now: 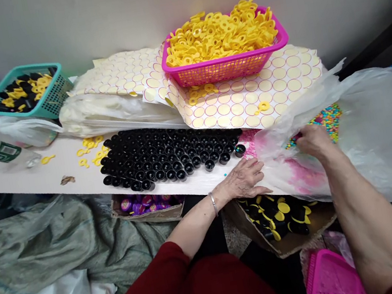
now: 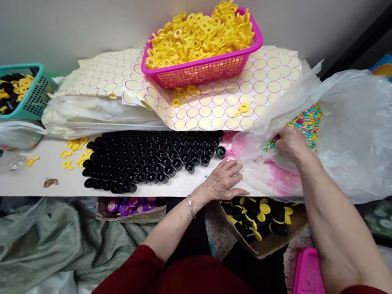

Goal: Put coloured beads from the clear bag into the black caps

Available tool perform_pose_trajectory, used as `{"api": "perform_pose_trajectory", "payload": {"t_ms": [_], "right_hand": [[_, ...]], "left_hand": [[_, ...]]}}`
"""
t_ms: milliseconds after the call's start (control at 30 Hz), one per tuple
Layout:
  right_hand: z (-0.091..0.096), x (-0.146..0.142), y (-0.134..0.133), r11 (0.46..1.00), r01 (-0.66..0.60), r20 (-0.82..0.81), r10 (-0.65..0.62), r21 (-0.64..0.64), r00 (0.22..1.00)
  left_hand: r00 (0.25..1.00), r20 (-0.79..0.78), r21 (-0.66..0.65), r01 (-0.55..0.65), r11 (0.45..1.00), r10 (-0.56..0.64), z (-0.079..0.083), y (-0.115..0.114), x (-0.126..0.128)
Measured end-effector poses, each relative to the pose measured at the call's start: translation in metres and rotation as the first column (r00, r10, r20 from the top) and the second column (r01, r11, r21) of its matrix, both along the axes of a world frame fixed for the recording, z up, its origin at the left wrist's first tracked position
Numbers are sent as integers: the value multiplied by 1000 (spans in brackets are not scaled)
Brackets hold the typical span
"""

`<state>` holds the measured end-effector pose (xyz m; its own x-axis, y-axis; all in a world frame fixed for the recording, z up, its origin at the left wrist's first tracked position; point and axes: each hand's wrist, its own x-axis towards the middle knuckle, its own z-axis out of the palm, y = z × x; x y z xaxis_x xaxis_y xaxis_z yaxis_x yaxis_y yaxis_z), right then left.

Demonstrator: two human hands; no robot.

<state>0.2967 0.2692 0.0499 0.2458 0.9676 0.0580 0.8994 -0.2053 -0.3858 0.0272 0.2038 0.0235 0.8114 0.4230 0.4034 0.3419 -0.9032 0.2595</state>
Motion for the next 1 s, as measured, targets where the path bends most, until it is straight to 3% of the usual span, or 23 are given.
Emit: {"api": "perform_pose_trajectory", "payload": {"t_ms": [67, 133, 167, 200, 233, 333, 467, 600, 767, 900, 1000], "right_hand": [[0, -2, -6, 976, 169, -340, -114, 137, 934], [5, -4, -16, 872, 440, -731, -156, 214, 664], [9, -5, -23, 811, 542, -845, -120, 220, 521], [14, -8, -29, 769, 597, -898, -70, 229, 434], [20, -12, -37, 747, 616, -919, -16, 251, 395], [41, -34, -60, 731, 593, -918, 115, 337, 380], [60, -85, -89, 827, 451, -920, 183, 335, 348], [52, -133, -99, 933, 219, -891, 176, 287, 419], [22, -164, -86, 971, -9, -754, 190, 238, 629], [13, -178, -74, 946, -186, -377, 280, 267, 883], [18, -187, -71, 927, -316, -28, 328, 202, 944]], "left_hand": [[996, 93, 27, -14, 1000, 12, -5, -3, -6], [980, 182, 42, -94, 995, 85, -8, -9, -16], [969, 208, 34, -146, 989, 136, -9, -12, -23], [960, 215, 17, -189, 982, 181, -10, -14, -30], [956, 206, -4, -214, 977, 210, -10, -16, -36], [976, 127, -50, -173, 984, 178, -9, -15, -48], [991, 101, -15, -87, 996, 88, -7, -9, -45], [963, 134, 36, -241, 970, 234, -8, -16, -49], [890, 105, -4, -445, 896, 443, -17, -32, -66], [885, 30, -32, -464, 885, 465, -24, -33, -69], [888, 19, -38, -459, 888, 460, -25, -34, -69]]}}
